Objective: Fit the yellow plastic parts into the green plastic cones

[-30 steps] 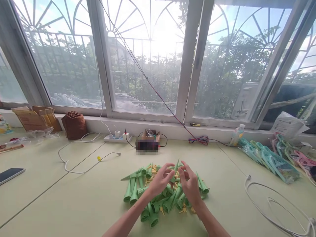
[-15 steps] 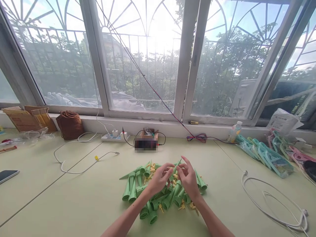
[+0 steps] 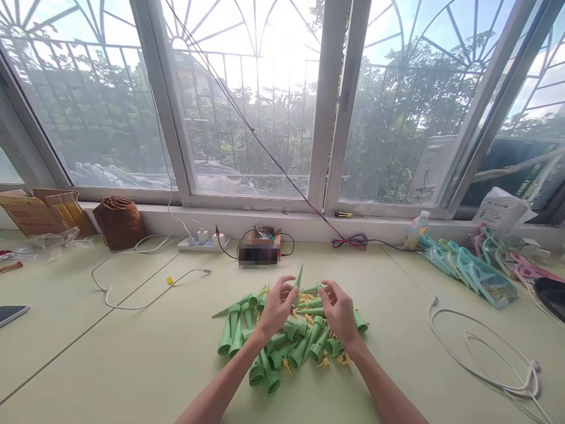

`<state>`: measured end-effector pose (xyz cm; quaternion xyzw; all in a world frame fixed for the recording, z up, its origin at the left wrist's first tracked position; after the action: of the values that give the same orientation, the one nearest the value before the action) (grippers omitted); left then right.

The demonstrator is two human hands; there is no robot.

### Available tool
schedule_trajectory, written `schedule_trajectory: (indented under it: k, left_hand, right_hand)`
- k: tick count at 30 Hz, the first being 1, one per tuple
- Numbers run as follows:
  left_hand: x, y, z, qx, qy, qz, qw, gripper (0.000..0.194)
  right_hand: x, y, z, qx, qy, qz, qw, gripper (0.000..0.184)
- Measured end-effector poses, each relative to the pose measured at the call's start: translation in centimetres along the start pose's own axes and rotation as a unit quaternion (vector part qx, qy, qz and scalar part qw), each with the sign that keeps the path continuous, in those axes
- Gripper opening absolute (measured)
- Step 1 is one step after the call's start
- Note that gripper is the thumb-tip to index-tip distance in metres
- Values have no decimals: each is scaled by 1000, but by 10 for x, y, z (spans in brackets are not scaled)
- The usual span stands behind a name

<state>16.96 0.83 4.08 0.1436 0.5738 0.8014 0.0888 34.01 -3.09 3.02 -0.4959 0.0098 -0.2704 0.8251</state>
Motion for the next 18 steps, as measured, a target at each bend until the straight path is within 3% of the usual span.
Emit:
schedule_trajectory:
  k: [3, 5, 11, 18]
  left_hand:
    - [20, 1, 3, -4, 99, 17, 995, 35]
    - [25, 2, 3, -8, 127, 31, 991, 33]
    - [23, 3, 0, -15, 131, 78, 988, 29]
    - [21, 1, 0, -21, 125, 113, 985, 28]
  right_hand:
    - [-2, -1, 1, 53, -19, -96, 994, 25]
    - [-9, -3, -1, 92, -55, -145, 984, 22]
    - [-33, -8, -11, 151, -178, -247, 940, 24]
    - [-46, -9, -15, 193, -209, -329, 900, 21]
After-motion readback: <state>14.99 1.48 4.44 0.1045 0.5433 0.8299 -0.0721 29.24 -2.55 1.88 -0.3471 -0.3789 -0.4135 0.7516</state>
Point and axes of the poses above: each hand's wrist, its own z-axis towards the middle knuckle, its own x-axis out of the back of the hand, y = z × x, the point moved 7 cm from there along z, towards the middle knuckle, and after that the axes turned 1 degree about z, right-handed, at the moved point
